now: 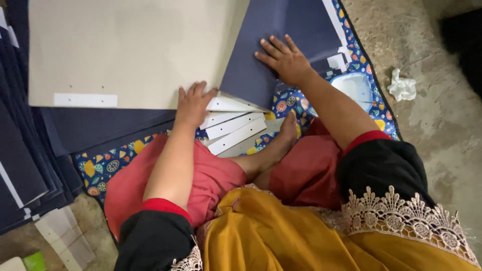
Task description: Applying glue to cardboard reinforcement strips and attaching them to a larger cardboard sheet for packaging assembly
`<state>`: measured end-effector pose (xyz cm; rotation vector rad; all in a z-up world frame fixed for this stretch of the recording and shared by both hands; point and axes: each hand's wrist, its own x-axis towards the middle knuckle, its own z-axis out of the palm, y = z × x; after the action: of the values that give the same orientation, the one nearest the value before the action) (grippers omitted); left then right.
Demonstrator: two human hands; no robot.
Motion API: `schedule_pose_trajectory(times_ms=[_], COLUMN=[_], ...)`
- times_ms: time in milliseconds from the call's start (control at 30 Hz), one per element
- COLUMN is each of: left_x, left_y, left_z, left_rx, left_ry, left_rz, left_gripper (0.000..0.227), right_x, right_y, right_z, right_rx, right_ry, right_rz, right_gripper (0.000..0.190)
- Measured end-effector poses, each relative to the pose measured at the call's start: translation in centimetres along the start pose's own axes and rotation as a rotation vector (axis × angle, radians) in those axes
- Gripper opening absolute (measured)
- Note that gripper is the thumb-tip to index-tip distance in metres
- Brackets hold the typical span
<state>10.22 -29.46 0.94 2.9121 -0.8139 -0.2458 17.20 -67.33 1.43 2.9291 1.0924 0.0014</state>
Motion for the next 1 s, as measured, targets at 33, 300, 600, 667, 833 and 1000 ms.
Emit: schedule_pose_trajectory(times_ms=[33, 300, 600, 667, 833, 1000], left_x=[0.2, -0.2, 0.0, 0.2, -0.5, -0.5], left_y=[-0.3, 0.2, 6.3, 5.3, 3.6, 1.5], left_z=[0.2, -3.5, -6.9, -6.3, -7.7, -4.4], left_rx=[-0.010, -0.016, 0.004, -0.073, -0.271, -0.221], left_ry=[-0.011, -0.119, 0.053, -0.006, -0.213, -0.178], left_rz=[-0.002, -0.182, -0.139, -0.258, -0.627, -0.634], left_gripper=[0.081, 0.109, 0.133, 0.131, 0.135, 0.128], right_x=[-0.1, 0.8, 3.1, 3.6, 4.6, 5.4], right_y=[0.2, -1.6, -5.8, -7.0, -9.5, -6.9], right_z=[0.0, -1.1, -2.9, -2.9, -2.8, -1.7], right_rx=[0.008, 0.084, -0.032, -0.050, -0.135, 0.130], right_ry=[-0.013, 0.031, 0.271, 0.276, 0.179, 0.195], right_rz=[-0.002, -0.096, -0.019, 0.004, 0.111, -0.094], right_gripper=[0.096, 0.094, 0.093, 0.094, 0.084, 0.062])
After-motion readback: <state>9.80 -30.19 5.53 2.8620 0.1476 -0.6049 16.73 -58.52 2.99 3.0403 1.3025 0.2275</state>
